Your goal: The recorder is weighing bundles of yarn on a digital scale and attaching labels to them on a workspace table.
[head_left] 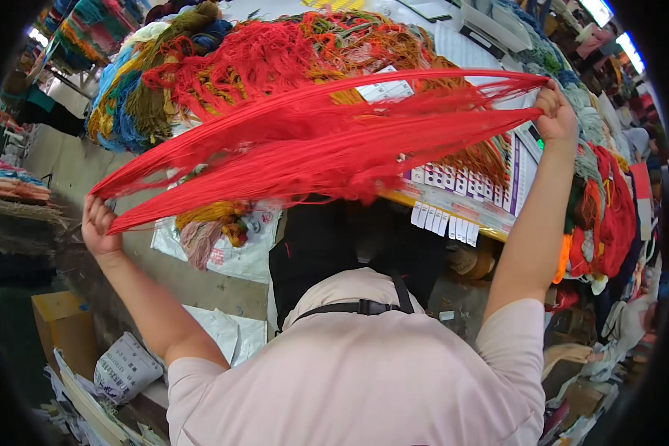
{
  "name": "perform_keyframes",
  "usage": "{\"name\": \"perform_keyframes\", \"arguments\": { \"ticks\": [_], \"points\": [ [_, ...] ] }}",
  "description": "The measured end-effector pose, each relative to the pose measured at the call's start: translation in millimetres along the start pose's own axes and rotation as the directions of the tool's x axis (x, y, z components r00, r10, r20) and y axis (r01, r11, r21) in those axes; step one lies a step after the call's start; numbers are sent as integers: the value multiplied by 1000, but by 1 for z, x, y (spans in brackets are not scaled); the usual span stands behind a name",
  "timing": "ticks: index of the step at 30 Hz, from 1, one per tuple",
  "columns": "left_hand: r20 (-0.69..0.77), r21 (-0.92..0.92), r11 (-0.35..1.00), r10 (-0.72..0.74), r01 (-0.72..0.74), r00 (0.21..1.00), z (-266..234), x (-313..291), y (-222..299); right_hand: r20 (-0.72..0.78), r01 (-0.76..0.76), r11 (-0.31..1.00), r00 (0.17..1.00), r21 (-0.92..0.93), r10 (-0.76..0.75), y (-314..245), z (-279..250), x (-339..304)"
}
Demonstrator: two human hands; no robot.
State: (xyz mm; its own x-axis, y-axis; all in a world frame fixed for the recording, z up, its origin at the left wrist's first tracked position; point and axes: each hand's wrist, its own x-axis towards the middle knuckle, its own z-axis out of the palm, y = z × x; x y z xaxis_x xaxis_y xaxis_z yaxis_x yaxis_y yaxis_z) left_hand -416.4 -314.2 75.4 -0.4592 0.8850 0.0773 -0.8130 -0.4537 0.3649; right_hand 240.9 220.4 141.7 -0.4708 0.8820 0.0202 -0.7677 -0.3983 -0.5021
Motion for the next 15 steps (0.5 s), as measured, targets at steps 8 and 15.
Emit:
{"name": "perform_keyframes", "arguments": {
  "ticks": [8,15],
  "points": [
    [-342,-88,965,204,-247,917,-169,-17,177,-235,268,920,911,-286,-339,-284,-50,-13],
    [-324,-33,915,372,-403,870,-98,-76,197,-156,99,666,937,-739,-313,-183,64,-22]
  ]
}}
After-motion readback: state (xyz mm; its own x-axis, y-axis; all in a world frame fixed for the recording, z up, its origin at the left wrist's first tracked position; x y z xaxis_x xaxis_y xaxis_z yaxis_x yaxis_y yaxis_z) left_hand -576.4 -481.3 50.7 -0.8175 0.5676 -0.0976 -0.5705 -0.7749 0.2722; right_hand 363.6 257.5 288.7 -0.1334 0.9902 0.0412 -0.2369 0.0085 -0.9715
